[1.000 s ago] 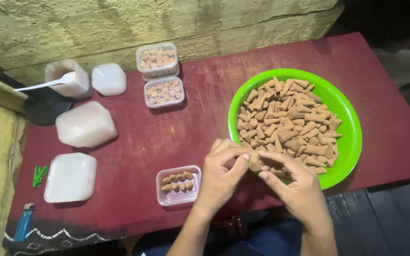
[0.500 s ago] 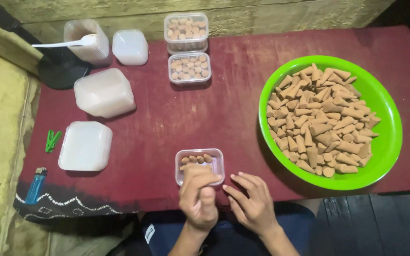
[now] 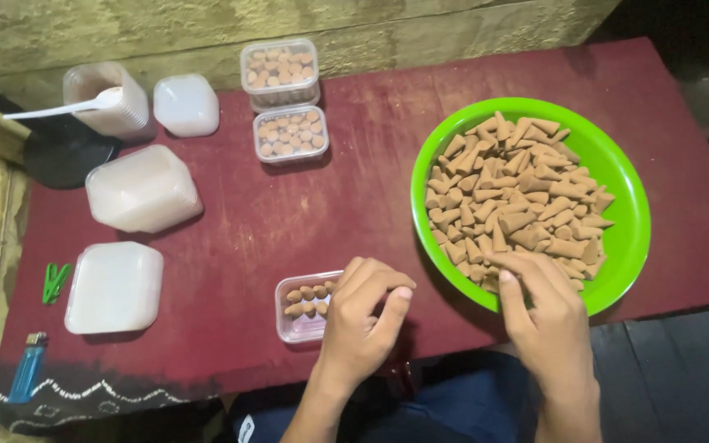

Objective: A person is seen picking up incense cones from a large green bowl and placing them into small, clear plastic containers on a red table.

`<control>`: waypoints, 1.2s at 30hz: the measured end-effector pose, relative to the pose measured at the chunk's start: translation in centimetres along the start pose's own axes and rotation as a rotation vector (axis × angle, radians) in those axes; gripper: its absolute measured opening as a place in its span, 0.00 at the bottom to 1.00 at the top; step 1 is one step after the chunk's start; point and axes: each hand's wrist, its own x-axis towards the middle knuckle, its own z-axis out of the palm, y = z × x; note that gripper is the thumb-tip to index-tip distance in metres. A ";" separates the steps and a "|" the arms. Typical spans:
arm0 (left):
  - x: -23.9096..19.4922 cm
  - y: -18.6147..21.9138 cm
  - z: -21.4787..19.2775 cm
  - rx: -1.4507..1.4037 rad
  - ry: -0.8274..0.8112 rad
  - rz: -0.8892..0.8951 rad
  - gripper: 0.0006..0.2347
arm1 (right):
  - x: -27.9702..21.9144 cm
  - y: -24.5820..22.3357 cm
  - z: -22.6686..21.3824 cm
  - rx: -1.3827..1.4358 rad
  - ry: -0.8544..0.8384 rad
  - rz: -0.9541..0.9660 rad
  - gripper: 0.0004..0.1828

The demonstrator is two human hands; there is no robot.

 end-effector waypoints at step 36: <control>2.8 1.0 4.5 -0.122 -0.047 -0.225 0.04 | 1.8 -0.4 -0.3 0.263 0.090 0.067 0.11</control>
